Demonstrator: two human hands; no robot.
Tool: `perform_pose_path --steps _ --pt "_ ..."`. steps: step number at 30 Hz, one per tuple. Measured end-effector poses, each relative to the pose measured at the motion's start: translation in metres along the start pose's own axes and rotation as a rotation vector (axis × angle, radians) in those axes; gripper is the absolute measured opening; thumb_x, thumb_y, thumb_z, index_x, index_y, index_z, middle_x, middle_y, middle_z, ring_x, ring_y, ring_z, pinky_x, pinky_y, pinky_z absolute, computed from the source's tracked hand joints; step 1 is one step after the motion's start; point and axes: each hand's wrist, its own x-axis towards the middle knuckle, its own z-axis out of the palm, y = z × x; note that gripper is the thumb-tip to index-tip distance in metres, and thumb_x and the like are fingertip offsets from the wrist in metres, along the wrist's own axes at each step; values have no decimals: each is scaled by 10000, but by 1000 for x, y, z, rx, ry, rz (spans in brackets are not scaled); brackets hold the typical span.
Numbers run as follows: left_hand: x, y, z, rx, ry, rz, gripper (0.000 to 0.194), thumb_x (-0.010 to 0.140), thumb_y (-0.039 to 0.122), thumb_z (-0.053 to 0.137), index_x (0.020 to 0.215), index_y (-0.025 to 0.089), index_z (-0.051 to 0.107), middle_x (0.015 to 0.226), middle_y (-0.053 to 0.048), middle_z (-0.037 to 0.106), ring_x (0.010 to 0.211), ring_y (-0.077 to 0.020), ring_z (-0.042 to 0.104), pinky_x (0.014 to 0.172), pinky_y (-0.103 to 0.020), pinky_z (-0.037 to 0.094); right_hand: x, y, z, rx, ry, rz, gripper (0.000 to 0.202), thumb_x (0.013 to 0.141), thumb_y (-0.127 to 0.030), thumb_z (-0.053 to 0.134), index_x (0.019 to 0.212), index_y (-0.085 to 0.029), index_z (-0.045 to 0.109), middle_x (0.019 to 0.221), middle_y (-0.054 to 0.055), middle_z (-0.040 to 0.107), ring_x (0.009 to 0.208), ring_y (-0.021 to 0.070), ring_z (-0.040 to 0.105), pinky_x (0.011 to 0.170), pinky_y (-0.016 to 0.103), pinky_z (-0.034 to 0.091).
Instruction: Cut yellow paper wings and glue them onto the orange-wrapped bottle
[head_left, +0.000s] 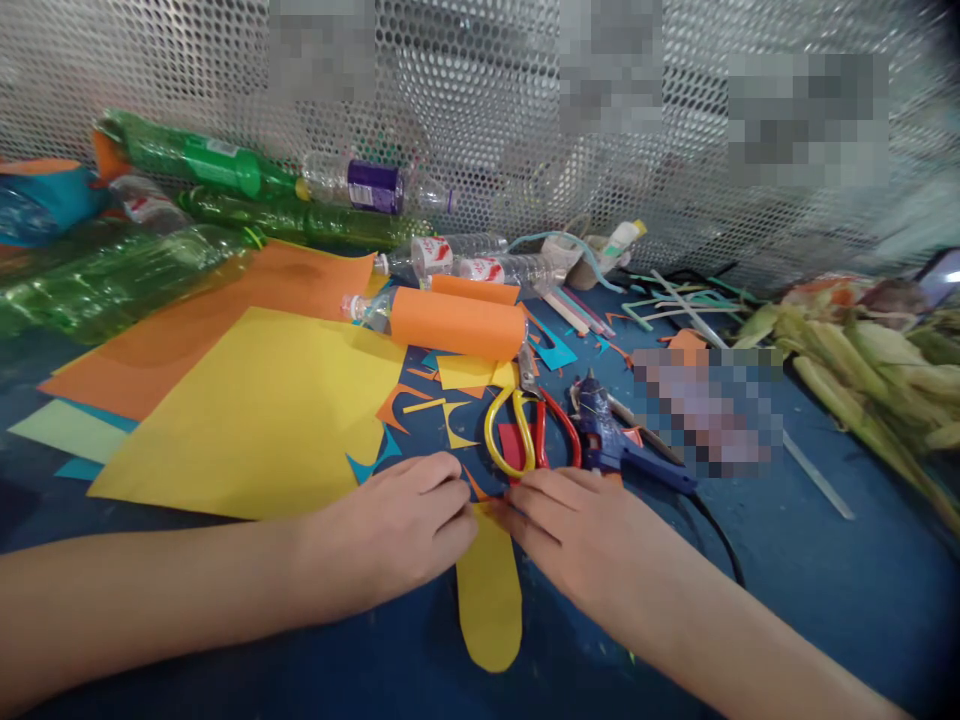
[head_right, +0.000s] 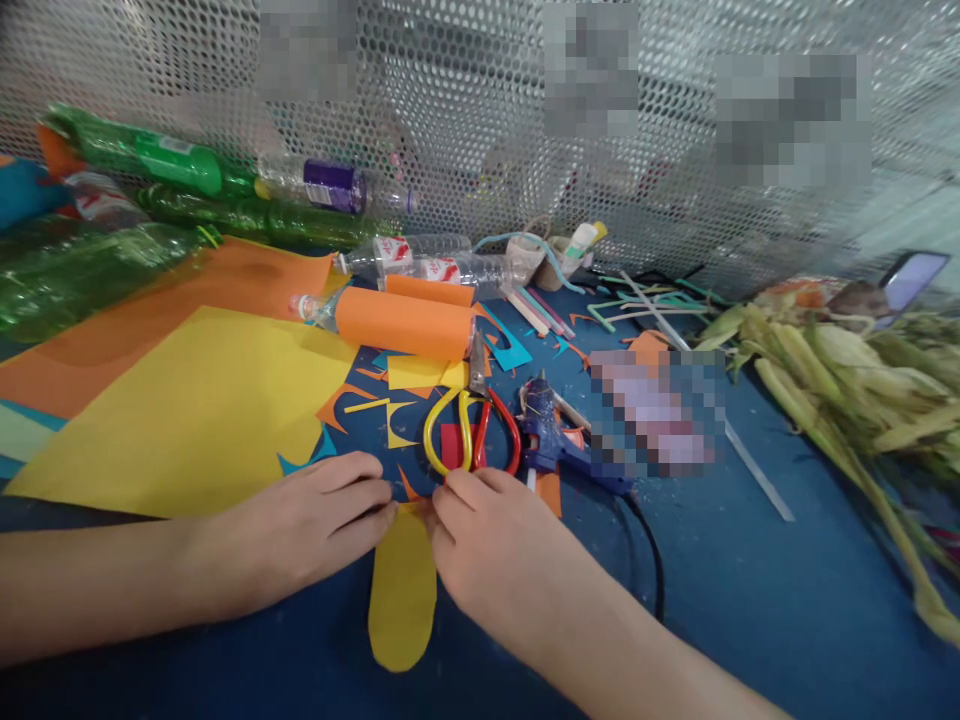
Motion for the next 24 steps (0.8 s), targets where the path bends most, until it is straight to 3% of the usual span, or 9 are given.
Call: perform_pose_path --steps 6,11,14,19,24 --pt "-1 -2 -1 -53 -86 4 223 860 85 386 833 127 603 818 -86 596 780 -222 473 713 -350 446 -3 -13 0 -57 -11 28 144 719 -82 566 763 -137 692 847 119 693 741 252 593 575 369 500" --pt "1 -6 -4 -287 -11 -109 196 879 110 408 826 151 591 798 -61 592 789 -195 480 753 -331 422 -5 5 -1 41 -3 82 165 797 -107 531 727 -175 664 684 65 666 648 209 586 557 350 485" --pt "2 -6 -3 -336 -4 -152 191 888 141 403 822 150 581 795 -57 579 788 -190 478 771 -339 416 -3 14 -2 198 29 163 158 859 -175 509 813 -188 659 746 53 669 731 194 598 652 337 499" --pt "3 -6 -1 -392 34 -182 173 864 126 422 809 161 582 787 -47 578 785 -183 493 777 -336 417 4 10 1 309 8 191 113 847 -155 538 837 -160 650 759 56 649 766 184 593 694 315 512" --pt "4 -7 2 -498 152 -344 125 777 94 486 843 177 551 853 -35 579 840 -175 517 746 -301 439 5 7 0 372 75 295 82 825 -127 548 806 -158 622 761 49 621 760 188 574 705 331 503"
